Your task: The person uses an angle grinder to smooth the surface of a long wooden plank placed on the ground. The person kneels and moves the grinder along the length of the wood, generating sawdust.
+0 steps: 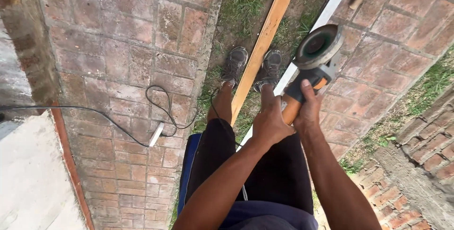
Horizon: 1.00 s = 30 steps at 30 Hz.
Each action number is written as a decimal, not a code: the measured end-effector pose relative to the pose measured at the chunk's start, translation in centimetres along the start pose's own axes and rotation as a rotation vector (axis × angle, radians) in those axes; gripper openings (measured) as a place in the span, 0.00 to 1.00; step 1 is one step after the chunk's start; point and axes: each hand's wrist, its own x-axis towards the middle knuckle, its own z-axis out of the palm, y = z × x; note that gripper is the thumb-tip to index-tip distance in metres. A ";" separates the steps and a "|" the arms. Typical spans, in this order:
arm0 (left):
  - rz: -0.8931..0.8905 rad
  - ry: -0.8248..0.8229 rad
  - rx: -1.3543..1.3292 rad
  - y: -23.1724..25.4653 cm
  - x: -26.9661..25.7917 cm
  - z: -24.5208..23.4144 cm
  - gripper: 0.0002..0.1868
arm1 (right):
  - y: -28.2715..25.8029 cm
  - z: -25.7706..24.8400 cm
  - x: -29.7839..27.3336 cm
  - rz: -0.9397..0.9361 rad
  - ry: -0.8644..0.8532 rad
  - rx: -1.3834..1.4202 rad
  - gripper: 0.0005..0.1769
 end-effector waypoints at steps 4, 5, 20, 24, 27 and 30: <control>0.032 0.090 -0.027 0.0 0.2 0.4 0.38 | -0.8 0.9 -1.6 0.011 -0.015 0.002 0.25; 0.085 0.142 -0.029 -0.3 0.4 0.8 0.35 | -0.9 0.9 -1.5 0.052 -0.033 -0.021 0.25; 0.336 0.443 0.157 3.4 -3.4 -2.6 0.32 | -4.8 0.6 -2.1 0.262 -0.034 0.240 0.48; 0.298 0.318 0.124 0.3 1.1 3.0 0.32 | -4.5 0.4 -1.9 0.207 0.004 0.175 0.46; 0.210 0.069 0.047 -0.7 2.6 4.6 0.34 | -5.1 1.1 -3.1 0.167 0.018 0.179 0.44; 0.221 0.061 0.030 -0.3 1.8 4.3 0.34 | -5.6 1.1 -3.0 0.161 0.031 0.166 0.44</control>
